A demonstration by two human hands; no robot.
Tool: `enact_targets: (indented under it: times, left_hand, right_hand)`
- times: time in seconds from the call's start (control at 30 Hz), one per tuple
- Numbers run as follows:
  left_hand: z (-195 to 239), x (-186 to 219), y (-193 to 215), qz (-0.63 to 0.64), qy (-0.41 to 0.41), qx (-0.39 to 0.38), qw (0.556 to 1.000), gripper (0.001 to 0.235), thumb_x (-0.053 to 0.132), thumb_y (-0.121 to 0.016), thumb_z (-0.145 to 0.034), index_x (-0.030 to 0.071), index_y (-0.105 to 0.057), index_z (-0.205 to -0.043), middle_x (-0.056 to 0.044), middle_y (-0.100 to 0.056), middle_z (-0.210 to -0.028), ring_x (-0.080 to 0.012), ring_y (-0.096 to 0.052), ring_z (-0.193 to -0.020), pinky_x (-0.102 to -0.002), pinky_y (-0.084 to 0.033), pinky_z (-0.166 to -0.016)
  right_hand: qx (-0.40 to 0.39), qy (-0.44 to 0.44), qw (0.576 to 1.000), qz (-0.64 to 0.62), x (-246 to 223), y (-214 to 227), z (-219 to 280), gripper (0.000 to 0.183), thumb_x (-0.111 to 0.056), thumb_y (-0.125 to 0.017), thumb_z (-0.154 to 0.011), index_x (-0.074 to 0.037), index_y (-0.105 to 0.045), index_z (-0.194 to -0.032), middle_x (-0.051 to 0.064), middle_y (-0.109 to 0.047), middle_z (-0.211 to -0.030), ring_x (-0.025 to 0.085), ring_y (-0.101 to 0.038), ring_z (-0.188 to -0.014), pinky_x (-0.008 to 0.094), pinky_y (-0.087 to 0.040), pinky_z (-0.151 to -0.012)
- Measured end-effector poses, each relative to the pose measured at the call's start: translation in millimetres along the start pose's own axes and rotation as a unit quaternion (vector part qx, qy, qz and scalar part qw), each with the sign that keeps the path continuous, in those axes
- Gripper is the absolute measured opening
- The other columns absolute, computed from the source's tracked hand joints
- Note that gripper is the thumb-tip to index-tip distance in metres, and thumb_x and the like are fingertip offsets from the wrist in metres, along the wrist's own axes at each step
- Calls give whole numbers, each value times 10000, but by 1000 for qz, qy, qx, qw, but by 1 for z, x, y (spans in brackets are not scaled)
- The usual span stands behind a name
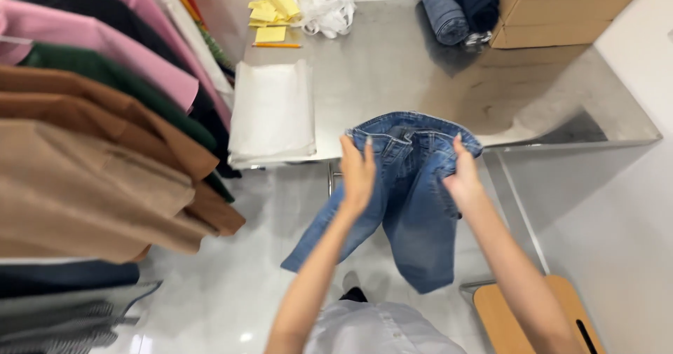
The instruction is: The person removes a pair of jeans from a hanger, folds them neatly on a metal table, and places them on a stack. They then take a brown t-shirt from the rack, fold it, and place it on the same stack.
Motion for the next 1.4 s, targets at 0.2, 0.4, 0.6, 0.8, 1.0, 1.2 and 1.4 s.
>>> enact_targets:
  times: [0.2,0.4,0.6,0.8,1.0,1.2,1.4]
  left_hand:
    - [-1,72,-78,53,-51,-45,996,259,302,-538,-1051,63,-439,-1063,-135,-487,-907,-401,-607,-879,-441,-509,-786]
    - [-22,67,-95,36,-151,-114,981,231,246,-455,-1094,24,-448,-1029,-80,-382,-939,-331,-547,-832,-348,-501,-769]
    - [-39,74,-89,22,-211,-209,955,223,224,-441,-1104,16,-506,-1056,-95,-456,-993,-305,-622,-864,-340,-546,-753]
    - [-34,59,-111,42,-187,-182,964,188,71,-602,-958,53,-431,-1032,-100,-390,-956,-371,-562,-909,-388,-504,-765]
    - [-6,78,-132,-76,-208,11,975,94,-61,-524,-941,-4,-465,-986,-122,-415,-955,-366,-594,-780,-390,-566,-666]
    - [38,105,-178,-128,-262,49,955,84,-28,-545,-968,32,-486,-970,-100,-445,-968,-314,-582,-799,-358,-539,-677]
    - [87,129,-196,98,-213,-119,965,406,80,-470,-1053,26,-411,-1452,-231,-458,-1362,-455,-550,-1267,-496,-513,-1015]
  right_hand:
    - [-22,92,982,166,-3,-79,11,335,-407,-786,-914,-141,-666,-1079,20,-718,-896,103,-681,-775,267,-578,-707]
    - [-113,81,949,282,-8,-33,-66,664,-833,-440,-912,-191,-517,-1062,-33,-466,-831,126,-598,-841,267,-494,-766]
    - [-325,134,883,309,-47,-44,-47,1294,-893,-319,-512,-167,-345,-1583,88,-568,-1417,207,-630,-1155,429,-508,-1010]
    - [-243,182,904,300,-7,10,-137,495,-605,-581,-968,-135,-666,-1100,-75,-616,-843,57,-614,-754,207,-501,-585]
    - [-227,182,901,322,-24,-13,-73,464,-466,-508,-1072,-82,-637,-1300,22,-671,-1163,126,-588,-1130,356,-459,-1056]
    - [-385,203,843,316,-67,18,-56,984,-788,-456,-843,-122,-356,-1561,98,-466,-1528,206,-422,-1383,464,-335,-1174]
    - [-171,163,925,299,-129,27,-44,341,-437,-751,-949,-136,-592,-968,-59,-570,-778,65,-565,-670,190,-447,-584]
Point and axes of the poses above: each hand's wrist, its own z-axis away from the middle knuckle, its own y-axis out of the back of the hand, x = y × z, the point moved 1 cm from there along -z, towards the middle knuckle
